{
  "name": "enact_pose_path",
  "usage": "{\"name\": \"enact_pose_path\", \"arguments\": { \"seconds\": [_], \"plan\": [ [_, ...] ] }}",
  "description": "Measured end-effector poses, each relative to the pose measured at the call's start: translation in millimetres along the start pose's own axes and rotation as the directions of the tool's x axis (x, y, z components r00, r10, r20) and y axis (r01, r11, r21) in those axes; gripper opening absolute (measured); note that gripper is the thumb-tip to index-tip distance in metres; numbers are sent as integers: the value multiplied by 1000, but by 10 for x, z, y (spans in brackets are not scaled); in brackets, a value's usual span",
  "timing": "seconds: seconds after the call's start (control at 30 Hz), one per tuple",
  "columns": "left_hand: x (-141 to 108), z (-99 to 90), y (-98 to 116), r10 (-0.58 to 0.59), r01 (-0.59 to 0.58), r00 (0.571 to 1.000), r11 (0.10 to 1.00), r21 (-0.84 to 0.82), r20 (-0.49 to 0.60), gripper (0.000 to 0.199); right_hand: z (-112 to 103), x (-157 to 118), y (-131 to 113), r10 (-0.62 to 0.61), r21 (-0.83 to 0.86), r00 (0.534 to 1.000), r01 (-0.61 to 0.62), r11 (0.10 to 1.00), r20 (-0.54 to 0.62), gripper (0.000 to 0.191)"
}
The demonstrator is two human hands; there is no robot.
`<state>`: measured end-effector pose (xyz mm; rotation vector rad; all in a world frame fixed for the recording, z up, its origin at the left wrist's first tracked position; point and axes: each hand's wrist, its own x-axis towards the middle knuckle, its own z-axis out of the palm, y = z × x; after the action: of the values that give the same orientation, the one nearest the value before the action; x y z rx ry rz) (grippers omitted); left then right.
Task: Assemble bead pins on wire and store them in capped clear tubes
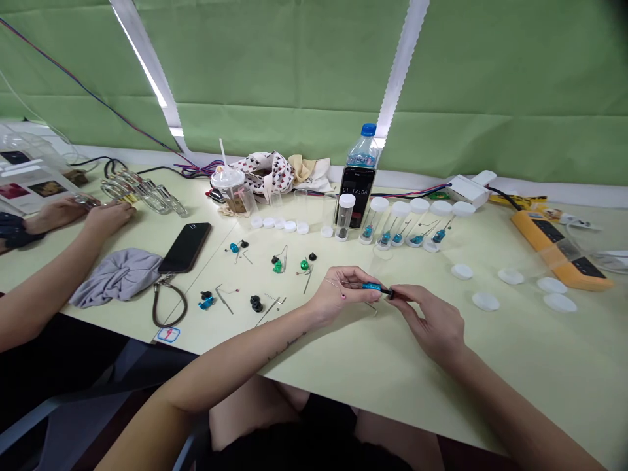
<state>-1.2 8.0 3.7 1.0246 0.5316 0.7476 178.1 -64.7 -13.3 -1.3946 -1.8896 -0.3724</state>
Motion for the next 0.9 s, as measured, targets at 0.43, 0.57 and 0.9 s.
{"name": "enact_pose_path", "arguments": {
  "seconds": [0.43,0.57,0.9],
  "plan": [
    [-6,1,-17,0,-1,999,1000,6,37,38,2,-23,6,-19,29,1000,19,999,-5,14],
    [-8,3,-19,20,-21,998,1000,1,59,35,-3,-21,8,-53,31,998,54,998,-15,13],
    [-17,4,-24,28,-27,997,1000,-14,70,33,-43,53,-44,-81,17,997,81,997,-5,15]
  ]
}}
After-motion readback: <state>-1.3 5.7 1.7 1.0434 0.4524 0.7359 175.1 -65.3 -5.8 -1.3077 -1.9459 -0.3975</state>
